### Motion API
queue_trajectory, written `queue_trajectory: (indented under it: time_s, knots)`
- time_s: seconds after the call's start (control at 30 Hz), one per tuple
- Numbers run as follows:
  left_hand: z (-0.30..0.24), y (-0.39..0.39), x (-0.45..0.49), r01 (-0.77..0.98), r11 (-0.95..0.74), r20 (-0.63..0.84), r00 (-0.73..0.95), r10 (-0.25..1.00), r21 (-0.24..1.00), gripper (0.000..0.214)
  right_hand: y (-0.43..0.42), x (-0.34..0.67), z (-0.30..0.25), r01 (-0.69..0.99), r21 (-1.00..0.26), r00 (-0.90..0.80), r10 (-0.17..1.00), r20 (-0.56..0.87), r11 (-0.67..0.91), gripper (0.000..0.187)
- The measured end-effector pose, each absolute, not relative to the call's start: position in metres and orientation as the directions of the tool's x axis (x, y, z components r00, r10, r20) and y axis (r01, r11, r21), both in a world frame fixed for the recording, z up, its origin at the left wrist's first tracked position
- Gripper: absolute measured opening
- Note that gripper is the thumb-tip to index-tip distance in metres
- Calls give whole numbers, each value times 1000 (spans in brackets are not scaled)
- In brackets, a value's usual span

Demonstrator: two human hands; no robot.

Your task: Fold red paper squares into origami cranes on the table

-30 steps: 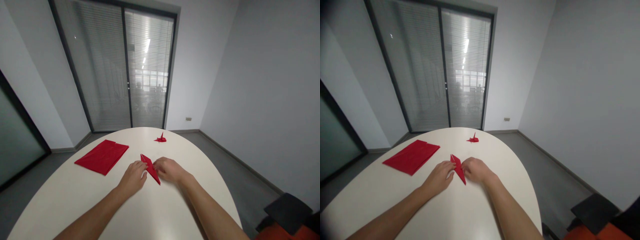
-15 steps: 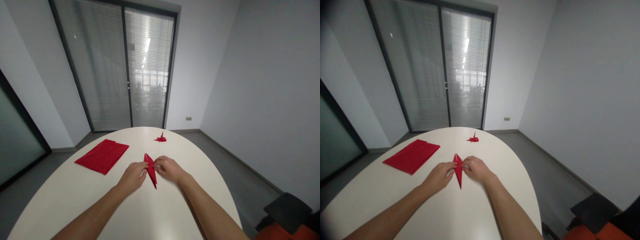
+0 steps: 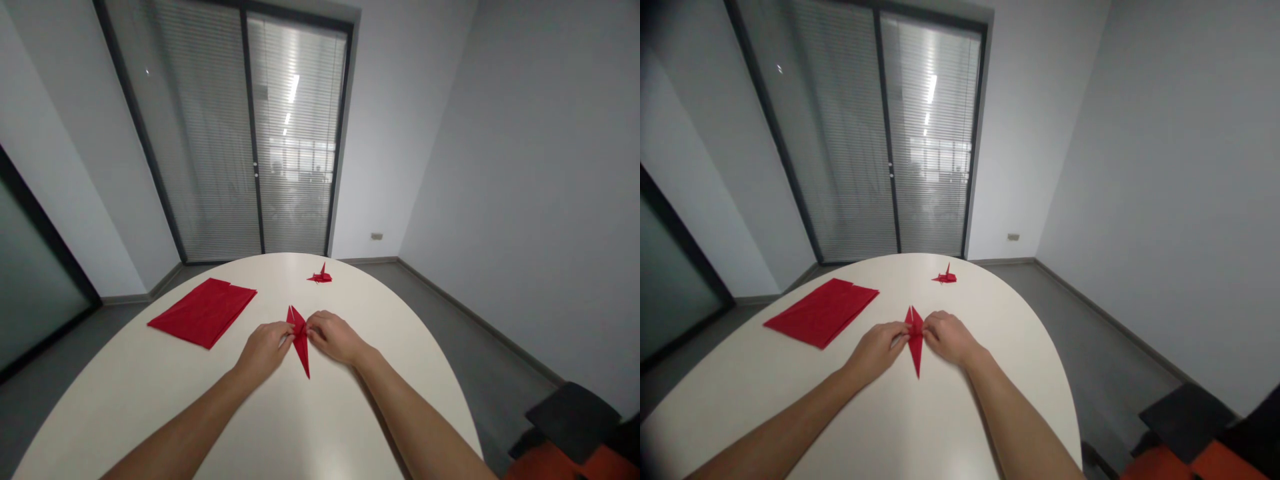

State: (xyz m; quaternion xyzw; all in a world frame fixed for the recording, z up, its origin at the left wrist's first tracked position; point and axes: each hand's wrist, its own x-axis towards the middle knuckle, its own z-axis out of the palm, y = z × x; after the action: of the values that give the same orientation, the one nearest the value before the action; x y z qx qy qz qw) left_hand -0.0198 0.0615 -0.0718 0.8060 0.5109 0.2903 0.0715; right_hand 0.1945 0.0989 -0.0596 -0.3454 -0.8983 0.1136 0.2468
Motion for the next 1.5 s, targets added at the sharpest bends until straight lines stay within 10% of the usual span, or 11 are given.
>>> queue_trajectory:
  time_s: [0.53,1.5]
  knots:
    - [-81,71,-21,658,-420,395,197,897,625,24,95,175,-67,630,-450,-487,774,405,632,15]
    - [-84,70,-23,697,-515,450,300,841,498,24,102,186,-68,546,-441,-576,701,419,712,16]
